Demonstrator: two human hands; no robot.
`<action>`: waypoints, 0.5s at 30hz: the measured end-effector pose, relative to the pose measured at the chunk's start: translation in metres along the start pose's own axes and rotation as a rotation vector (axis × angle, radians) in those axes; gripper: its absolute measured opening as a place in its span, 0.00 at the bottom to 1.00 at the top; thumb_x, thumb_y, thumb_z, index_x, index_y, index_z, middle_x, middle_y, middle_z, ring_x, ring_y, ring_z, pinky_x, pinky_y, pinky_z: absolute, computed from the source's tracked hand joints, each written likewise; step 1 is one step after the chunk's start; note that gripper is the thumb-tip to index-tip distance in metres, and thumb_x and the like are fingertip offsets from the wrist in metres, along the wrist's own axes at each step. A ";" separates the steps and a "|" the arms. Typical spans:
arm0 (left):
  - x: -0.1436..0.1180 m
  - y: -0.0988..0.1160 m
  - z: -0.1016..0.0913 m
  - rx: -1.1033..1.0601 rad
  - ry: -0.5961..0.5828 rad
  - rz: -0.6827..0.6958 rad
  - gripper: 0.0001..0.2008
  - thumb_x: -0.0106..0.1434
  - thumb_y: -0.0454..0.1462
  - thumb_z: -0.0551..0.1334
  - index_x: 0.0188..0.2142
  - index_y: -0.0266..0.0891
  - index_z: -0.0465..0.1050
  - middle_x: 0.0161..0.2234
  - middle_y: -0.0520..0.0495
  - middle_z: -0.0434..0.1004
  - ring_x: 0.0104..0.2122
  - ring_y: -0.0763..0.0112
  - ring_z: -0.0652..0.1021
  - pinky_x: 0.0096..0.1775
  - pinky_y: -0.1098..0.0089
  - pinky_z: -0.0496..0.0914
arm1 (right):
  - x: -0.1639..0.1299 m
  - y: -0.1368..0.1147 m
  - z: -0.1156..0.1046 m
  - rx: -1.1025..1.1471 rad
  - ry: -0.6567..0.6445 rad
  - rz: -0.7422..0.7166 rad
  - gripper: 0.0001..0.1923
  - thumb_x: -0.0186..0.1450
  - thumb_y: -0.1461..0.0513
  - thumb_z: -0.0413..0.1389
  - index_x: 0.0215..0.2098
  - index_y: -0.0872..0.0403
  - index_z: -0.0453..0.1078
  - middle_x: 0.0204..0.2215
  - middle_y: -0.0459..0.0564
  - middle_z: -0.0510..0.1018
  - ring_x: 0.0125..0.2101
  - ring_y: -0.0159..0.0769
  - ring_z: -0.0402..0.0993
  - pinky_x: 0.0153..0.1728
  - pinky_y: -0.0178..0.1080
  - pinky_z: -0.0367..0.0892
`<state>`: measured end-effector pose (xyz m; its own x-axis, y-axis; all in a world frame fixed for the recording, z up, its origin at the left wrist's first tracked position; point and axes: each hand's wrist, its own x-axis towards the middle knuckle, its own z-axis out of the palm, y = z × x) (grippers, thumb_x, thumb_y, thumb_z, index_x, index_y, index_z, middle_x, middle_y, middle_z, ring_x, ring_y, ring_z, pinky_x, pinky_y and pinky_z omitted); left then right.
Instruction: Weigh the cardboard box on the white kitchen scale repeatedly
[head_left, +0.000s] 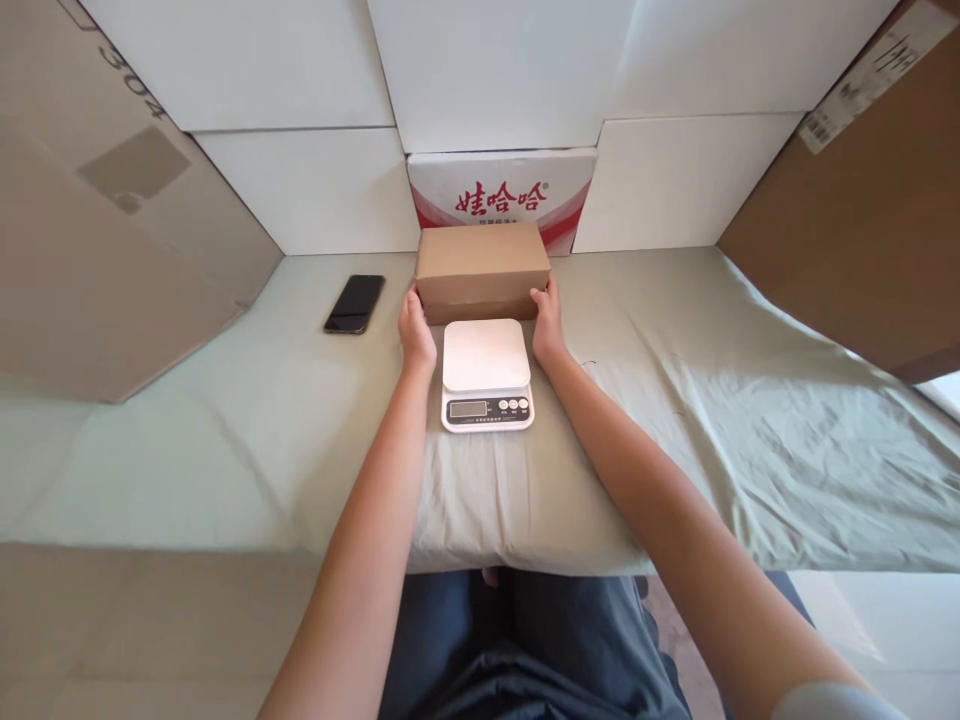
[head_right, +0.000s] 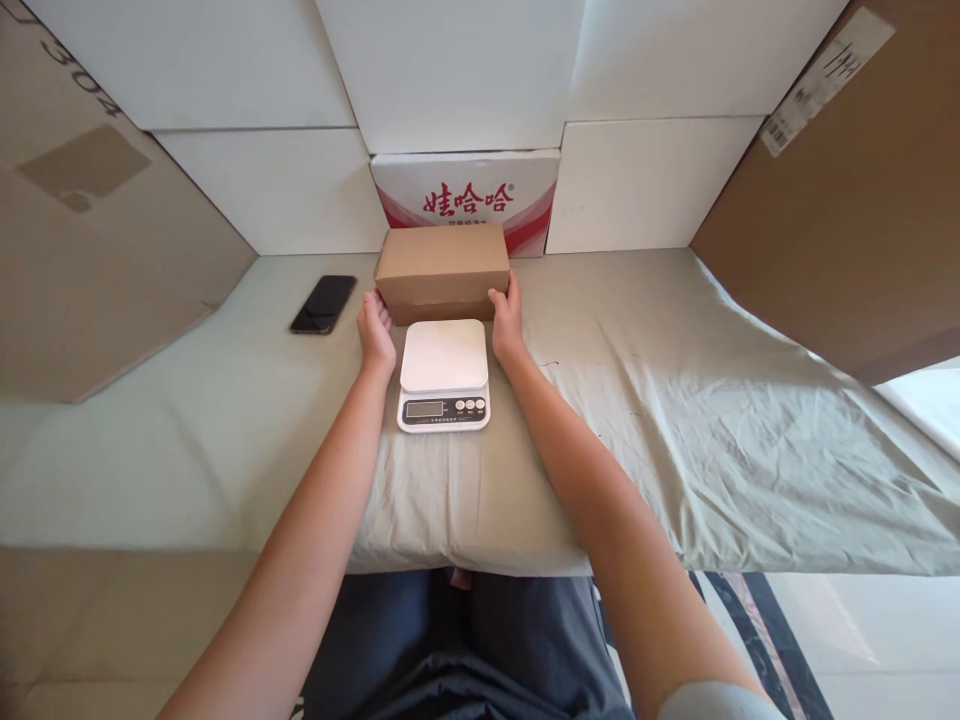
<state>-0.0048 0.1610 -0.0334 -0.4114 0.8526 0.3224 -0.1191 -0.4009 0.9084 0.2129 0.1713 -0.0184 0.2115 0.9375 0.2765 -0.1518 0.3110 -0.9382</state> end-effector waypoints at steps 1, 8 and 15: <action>0.000 -0.001 -0.001 0.014 0.011 0.012 0.52 0.63 0.73 0.54 0.67 0.32 0.72 0.69 0.26 0.72 0.72 0.48 0.70 0.73 0.53 0.62 | 0.000 0.001 -0.001 -0.001 0.021 -0.007 0.35 0.60 0.47 0.55 0.64 0.43 0.65 0.70 0.47 0.69 0.74 0.47 0.59 0.80 0.58 0.49; 0.006 -0.010 -0.005 0.035 0.040 0.002 0.57 0.63 0.74 0.52 0.69 0.27 0.69 0.71 0.23 0.68 0.74 0.48 0.67 0.73 0.56 0.61 | 0.003 0.009 -0.004 0.009 0.087 0.051 0.46 0.60 0.39 0.54 0.72 0.44 0.55 0.79 0.48 0.52 0.81 0.45 0.45 0.81 0.56 0.45; -0.001 -0.002 -0.002 0.017 0.004 -0.023 0.52 0.61 0.75 0.53 0.65 0.36 0.75 0.68 0.29 0.74 0.73 0.49 0.69 0.74 0.52 0.60 | 0.004 0.007 -0.006 0.063 -0.023 0.025 0.37 0.63 0.43 0.54 0.67 0.46 0.64 0.71 0.49 0.71 0.75 0.46 0.60 0.80 0.59 0.51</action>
<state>-0.0056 0.1603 -0.0365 -0.4121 0.8603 0.3002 -0.1130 -0.3752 0.9200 0.2185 0.1767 -0.0252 0.1844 0.9483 0.2582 -0.2177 0.2956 -0.9302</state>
